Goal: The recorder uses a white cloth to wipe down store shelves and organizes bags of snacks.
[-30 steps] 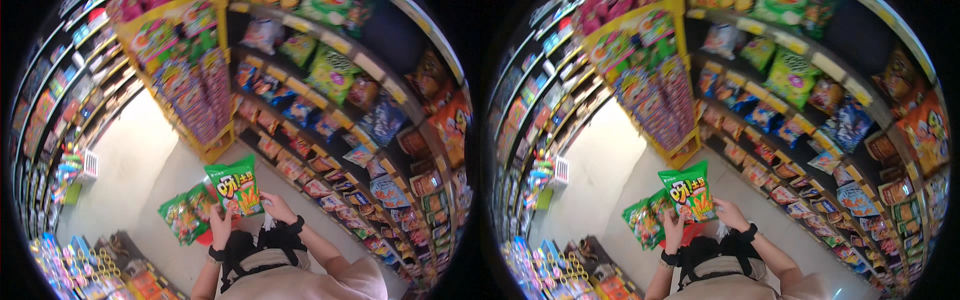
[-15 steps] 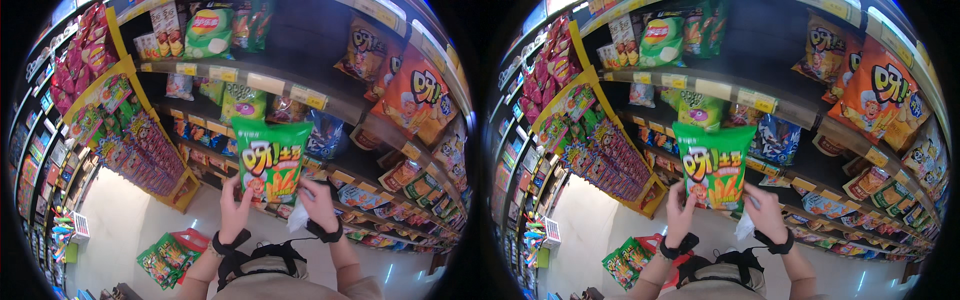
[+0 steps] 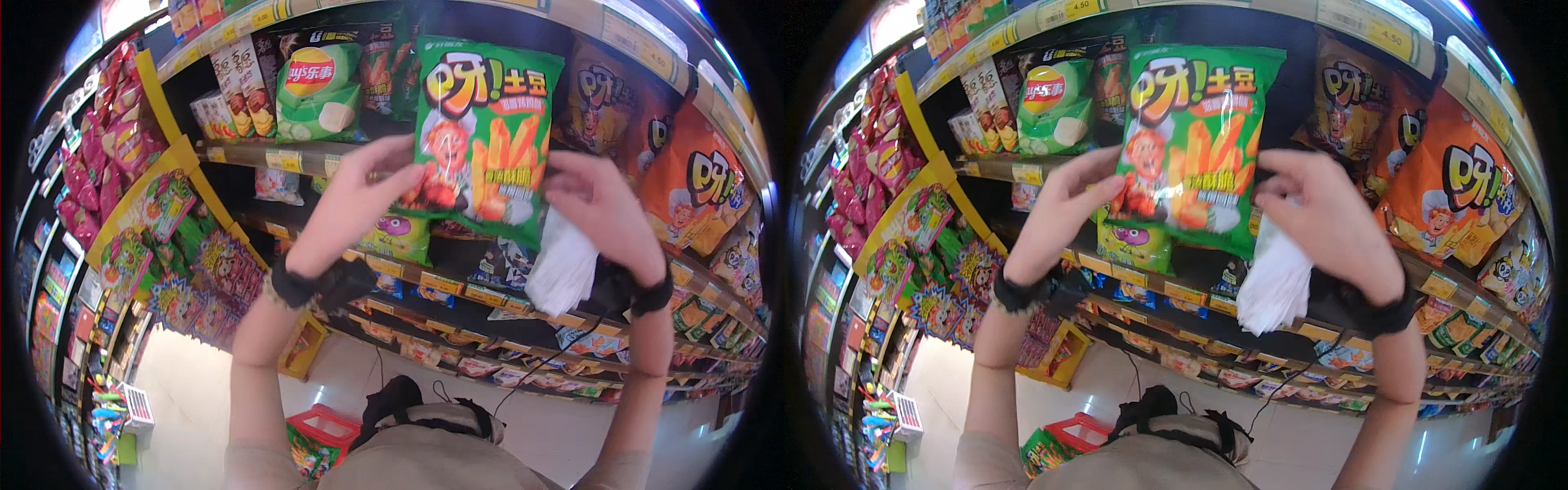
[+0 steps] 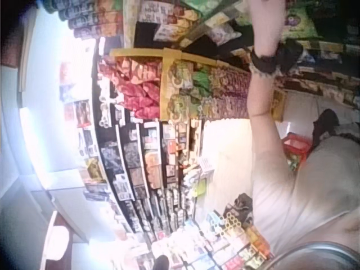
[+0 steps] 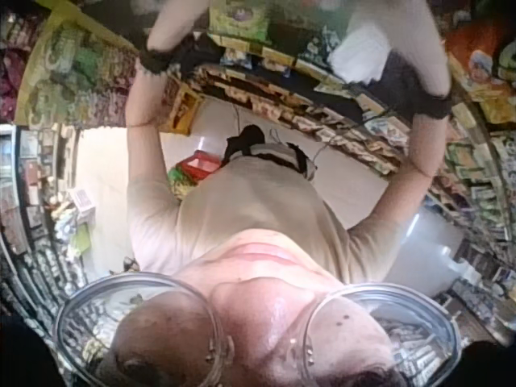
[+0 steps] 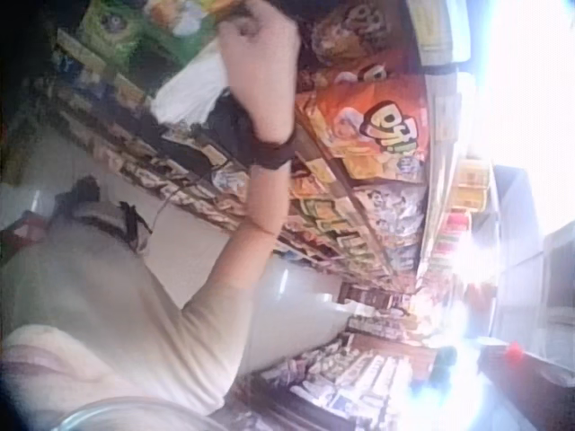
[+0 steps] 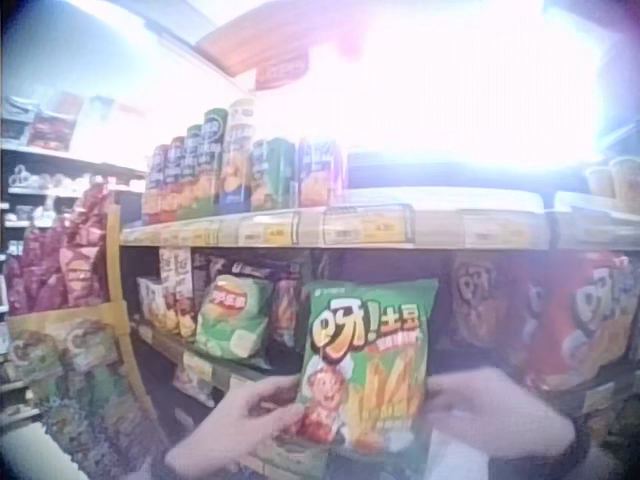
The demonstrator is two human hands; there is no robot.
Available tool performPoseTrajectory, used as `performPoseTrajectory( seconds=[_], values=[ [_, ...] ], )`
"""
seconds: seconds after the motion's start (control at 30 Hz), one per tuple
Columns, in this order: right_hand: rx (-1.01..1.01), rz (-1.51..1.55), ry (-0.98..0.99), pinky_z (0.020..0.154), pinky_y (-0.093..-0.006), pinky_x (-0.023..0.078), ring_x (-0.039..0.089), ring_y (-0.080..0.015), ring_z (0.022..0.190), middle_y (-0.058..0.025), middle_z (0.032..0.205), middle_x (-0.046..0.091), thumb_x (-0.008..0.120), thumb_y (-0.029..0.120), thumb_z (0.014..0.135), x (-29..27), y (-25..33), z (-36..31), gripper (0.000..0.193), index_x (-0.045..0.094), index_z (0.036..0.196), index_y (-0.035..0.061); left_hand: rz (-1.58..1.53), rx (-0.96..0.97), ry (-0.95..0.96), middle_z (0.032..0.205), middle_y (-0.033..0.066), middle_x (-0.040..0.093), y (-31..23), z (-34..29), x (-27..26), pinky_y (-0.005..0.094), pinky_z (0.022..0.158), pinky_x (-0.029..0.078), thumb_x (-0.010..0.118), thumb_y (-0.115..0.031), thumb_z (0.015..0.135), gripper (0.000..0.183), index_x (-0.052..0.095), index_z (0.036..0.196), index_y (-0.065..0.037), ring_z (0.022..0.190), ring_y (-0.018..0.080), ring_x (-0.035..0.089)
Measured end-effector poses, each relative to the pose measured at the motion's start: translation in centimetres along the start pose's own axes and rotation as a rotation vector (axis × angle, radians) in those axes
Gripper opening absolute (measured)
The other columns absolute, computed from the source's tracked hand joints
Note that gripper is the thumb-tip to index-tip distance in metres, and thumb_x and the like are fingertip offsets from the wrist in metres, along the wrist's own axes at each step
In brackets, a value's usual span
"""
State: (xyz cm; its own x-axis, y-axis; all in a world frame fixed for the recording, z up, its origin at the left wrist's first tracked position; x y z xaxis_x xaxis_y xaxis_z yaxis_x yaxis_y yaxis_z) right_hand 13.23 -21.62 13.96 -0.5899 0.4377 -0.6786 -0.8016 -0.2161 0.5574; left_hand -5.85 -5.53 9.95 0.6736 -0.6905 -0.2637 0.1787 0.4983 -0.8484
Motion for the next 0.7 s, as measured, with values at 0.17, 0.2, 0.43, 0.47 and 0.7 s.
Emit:
performPoseTrajectory(
  seconds=[0.17, 0.2, 0.43, 0.47, 0.7],
  values=[
    [0.175, 0.004, 0.080, 0.057, -0.0211, 0.042, 0.053, -0.0057, 0.065, -0.0030, 0.071, 0.059, 0.056, 0.006, 0.075, -2.5, -0.2, 6.4, 0.030, 0.055, 0.101, -0.0086, 0.096, -0.084, 0.103, 0.099, 0.0043, 0.059, -0.9, 6.8, -3.4, 0.0206, 0.072, 0.042, 0.059, -0.026, 0.084, 0.048, 0.048, 0.119, 0.005, 0.085, 0.0068, 0.052],
    [0.154, -0.026, 0.053, 0.057, -0.0217, 0.042, 0.053, -0.0063, 0.065, -0.0034, 0.071, 0.060, 0.056, 0.007, 0.074, -3.0, -1.0, 7.6, 0.032, 0.056, 0.101, -0.0087, 0.084, -0.075, 0.118, 0.099, 0.0043, 0.059, -0.5, 8.6, -3.8, 0.0206, 0.072, 0.042, 0.059, -0.026, 0.084, 0.048, 0.048, 0.119, 0.005, 0.085, 0.0068, 0.052],
    [0.292, -0.316, 0.001, 0.071, -0.0233, 0.044, 0.057, -0.0133, 0.078, -0.0089, 0.085, 0.062, 0.055, 0.009, 0.075, -2.6, -3.2, 12.2, 0.037, 0.054, 0.110, -0.0036, 0.169, -0.066, 0.240, 0.091, 0.0041, 0.058, 1.6, 14.0, -5.1, 0.0217, 0.072, 0.046, 0.062, -0.019, 0.081, 0.035, 0.055, 0.108, 0.003, 0.082, 0.0090, 0.055],
    [0.324, -0.277, -0.037, 0.071, -0.0234, 0.044, 0.057, -0.0134, 0.078, -0.0088, 0.084, 0.062, 0.055, 0.009, 0.075, -2.4, -3.4, 12.4, 0.038, 0.054, 0.111, -0.0034, 0.167, -0.059, 0.241, 0.091, 0.0041, 0.058, 2.2, 14.4, -5.5, 0.0217, 0.072, 0.046, 0.062, -0.019, 0.081, 0.035, 0.055, 0.108, 0.003, 0.082, 0.0090, 0.055],
    [0.376, -0.111, 0.204, 0.074, -0.0219, 0.045, 0.058, -0.0105, 0.082, -0.0112, 0.093, 0.064, 0.055, 0.005, 0.078, 0.8, -3.2, 11.9, 0.039, 0.051, 0.115, -0.0030, 0.218, 0.067, 0.282, 0.096, 0.0060, 0.058, 4.6, 12.6, -6.5, 0.0218, 0.071, 0.043, 0.062, -0.015, 0.080, 0.034, 0.052, 0.105, 0.005, 0.082, 0.0096, 0.055]
  ],
)
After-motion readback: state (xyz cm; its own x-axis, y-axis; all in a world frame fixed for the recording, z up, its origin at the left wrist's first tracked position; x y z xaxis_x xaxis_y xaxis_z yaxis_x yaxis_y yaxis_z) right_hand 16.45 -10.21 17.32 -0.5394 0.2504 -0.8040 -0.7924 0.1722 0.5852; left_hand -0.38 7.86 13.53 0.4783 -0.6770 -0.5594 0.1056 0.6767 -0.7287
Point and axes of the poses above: each hand's wrist, its own z-axis towards the middle knuckle, its own x-axis out of the palm, y = z × x, the point moved 2 cm from there along z, towards the middle knuckle
